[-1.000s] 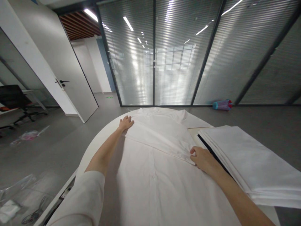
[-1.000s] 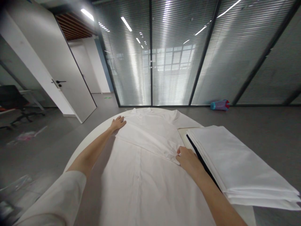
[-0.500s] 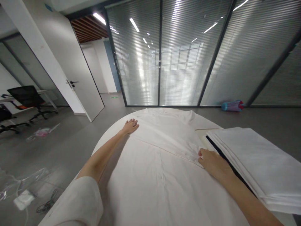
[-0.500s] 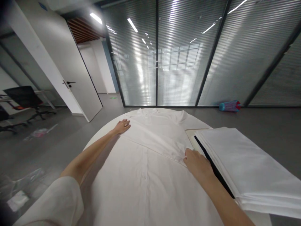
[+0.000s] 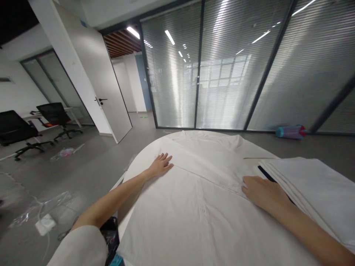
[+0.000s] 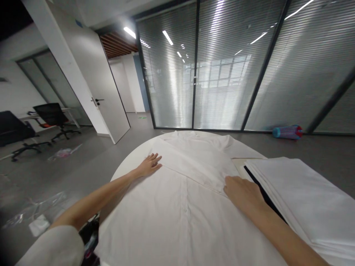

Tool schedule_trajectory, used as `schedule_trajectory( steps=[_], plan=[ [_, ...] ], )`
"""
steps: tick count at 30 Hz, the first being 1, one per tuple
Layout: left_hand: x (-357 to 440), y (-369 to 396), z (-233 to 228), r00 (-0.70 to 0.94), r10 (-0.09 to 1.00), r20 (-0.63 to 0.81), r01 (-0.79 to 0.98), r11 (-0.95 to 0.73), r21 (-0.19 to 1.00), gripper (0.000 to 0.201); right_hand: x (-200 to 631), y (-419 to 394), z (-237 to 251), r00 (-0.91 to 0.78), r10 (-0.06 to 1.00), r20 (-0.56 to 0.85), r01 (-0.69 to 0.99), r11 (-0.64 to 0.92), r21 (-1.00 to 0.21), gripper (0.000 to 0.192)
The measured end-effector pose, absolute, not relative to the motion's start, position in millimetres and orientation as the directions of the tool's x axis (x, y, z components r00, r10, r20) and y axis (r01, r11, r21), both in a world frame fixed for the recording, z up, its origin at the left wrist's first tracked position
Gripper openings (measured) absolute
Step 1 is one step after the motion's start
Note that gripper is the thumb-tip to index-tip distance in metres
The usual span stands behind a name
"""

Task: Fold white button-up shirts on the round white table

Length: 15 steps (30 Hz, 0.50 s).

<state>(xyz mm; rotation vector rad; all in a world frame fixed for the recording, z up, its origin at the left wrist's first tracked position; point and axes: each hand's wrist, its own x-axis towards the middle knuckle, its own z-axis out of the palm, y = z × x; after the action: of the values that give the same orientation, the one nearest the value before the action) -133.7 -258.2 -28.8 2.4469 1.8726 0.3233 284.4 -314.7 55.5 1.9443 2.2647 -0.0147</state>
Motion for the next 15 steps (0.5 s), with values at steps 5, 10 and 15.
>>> schedule_trajectory(
  steps=[5, 10, 15],
  plan=[
    [-140.7, -261.7, -29.5, 0.267, 0.949, 0.169, 0.945, -0.292, 0.144, 0.062, 269.7, -299.4, 109.9, -0.183, 0.982, -0.050, 0.969, 0.188, 0.157, 0.022],
    [-151.8, -264.4, -27.7, 0.271, 0.945, 0.182, 0.941, -0.300, 0.157, 0.062, 276.2, -260.8, 128.3, -0.155, 0.986, -0.053, 0.975, 0.161, 0.152, 0.025],
    [-163.7, -265.9, -28.7, 0.274, 0.941, 0.200, 0.939, -0.307, 0.156, 0.060, 275.8, -232.7, 85.1, -0.168, 0.983, -0.077, 0.985, 0.171, 0.033, 0.017]
  ],
)
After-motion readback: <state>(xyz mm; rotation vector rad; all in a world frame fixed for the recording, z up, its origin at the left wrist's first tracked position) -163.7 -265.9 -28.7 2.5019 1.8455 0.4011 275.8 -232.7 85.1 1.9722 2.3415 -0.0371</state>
